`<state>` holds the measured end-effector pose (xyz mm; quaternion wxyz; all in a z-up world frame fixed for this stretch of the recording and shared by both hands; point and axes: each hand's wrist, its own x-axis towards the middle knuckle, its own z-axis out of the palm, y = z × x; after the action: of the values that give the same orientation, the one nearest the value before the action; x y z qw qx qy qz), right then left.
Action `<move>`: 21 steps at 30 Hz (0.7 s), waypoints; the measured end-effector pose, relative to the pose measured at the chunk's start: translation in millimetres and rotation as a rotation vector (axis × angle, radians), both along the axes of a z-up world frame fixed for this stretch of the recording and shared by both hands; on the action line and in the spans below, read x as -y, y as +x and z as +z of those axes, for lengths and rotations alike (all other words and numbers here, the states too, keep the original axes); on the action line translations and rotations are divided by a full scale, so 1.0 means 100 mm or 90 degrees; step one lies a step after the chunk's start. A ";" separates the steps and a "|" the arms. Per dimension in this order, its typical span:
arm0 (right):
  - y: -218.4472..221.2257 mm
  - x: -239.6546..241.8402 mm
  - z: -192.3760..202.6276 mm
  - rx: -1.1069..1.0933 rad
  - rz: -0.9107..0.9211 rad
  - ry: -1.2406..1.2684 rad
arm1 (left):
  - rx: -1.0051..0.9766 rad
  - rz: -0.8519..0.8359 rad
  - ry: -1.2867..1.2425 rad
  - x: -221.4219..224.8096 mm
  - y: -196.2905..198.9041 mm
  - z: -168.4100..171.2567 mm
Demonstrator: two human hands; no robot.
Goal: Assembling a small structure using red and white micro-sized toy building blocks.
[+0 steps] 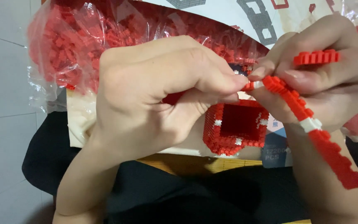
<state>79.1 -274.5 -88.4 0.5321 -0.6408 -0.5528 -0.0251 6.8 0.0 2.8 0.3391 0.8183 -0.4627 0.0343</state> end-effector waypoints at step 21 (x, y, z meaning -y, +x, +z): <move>-0.21 -0.30 0.15 0.047 -0.197 -0.061 | -0.021 -0.049 -0.036 -0.26 0.37 -0.07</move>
<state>57.8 -244.8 -73.3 0.4698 -0.7418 -0.4672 -0.1042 43.4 26.2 -4.1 0.3708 0.7903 -0.4874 0.0210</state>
